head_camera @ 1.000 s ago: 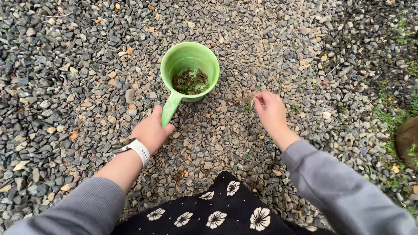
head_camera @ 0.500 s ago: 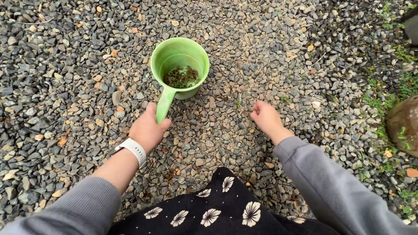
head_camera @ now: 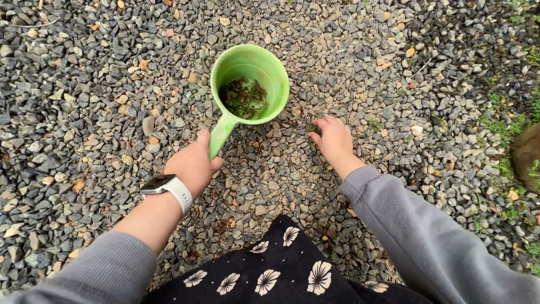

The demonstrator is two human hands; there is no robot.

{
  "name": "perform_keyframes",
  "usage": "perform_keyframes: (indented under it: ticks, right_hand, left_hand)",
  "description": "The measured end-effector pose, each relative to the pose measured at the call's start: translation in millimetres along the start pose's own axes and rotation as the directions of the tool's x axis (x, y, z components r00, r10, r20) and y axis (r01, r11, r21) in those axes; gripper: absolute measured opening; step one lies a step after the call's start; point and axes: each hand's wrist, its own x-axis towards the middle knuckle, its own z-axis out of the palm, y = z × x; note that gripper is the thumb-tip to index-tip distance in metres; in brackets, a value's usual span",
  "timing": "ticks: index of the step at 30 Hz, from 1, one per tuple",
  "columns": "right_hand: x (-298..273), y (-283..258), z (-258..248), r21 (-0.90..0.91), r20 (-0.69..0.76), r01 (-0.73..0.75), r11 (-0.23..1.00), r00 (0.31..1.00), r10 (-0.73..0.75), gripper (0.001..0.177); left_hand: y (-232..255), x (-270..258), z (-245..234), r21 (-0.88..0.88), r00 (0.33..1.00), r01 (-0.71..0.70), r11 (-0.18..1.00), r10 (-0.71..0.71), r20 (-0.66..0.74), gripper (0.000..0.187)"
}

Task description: Picking up small weeds and plant debris from a gravel surface and placing them into a green plastic scoop

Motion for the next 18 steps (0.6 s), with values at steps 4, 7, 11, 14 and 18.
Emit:
perform_keyframes:
  ticks: [4, 7, 11, 14, 18]
  right_hand:
    - [1, 8, 7, -0.021, 0.015, 0.058, 0.998, 0.998, -0.058, 0.026]
    - [4, 16, 18, -0.044, 0.029, 0.077, 0.996, 0.997, -0.076, 0.018]
    - [3, 16, 22, -0.056, 0.012, 0.076, 0.996, 0.997, -0.075, 0.01]
    - [0, 18, 23, -0.048, -0.034, 0.144, 0.988, 0.989, -0.146, 0.008]
    - [-4, 19, 19, -0.07, -0.106, 0.212, 0.975, 0.97, -0.219, 0.008]
  left_hand:
    - [2, -1, 5, 0.049, 1.0, -0.029, 0.998, 0.029, -0.004, 0.047]
    - [-2, 2, 6, 0.041, 0.999, -0.034, 0.999, 0.034, -0.007, 0.048]
    - [1, 0, 1, 0.036, 0.999, -0.032, 0.999, 0.032, -0.009, 0.049]
    - [5, -3, -3, 0.033, 1.0, -0.011, 0.999, 0.01, 0.012, 0.048]
    - [5, -2, -3, 0.031, 1.0, -0.006, 0.999, 0.005, 0.031, 0.047]
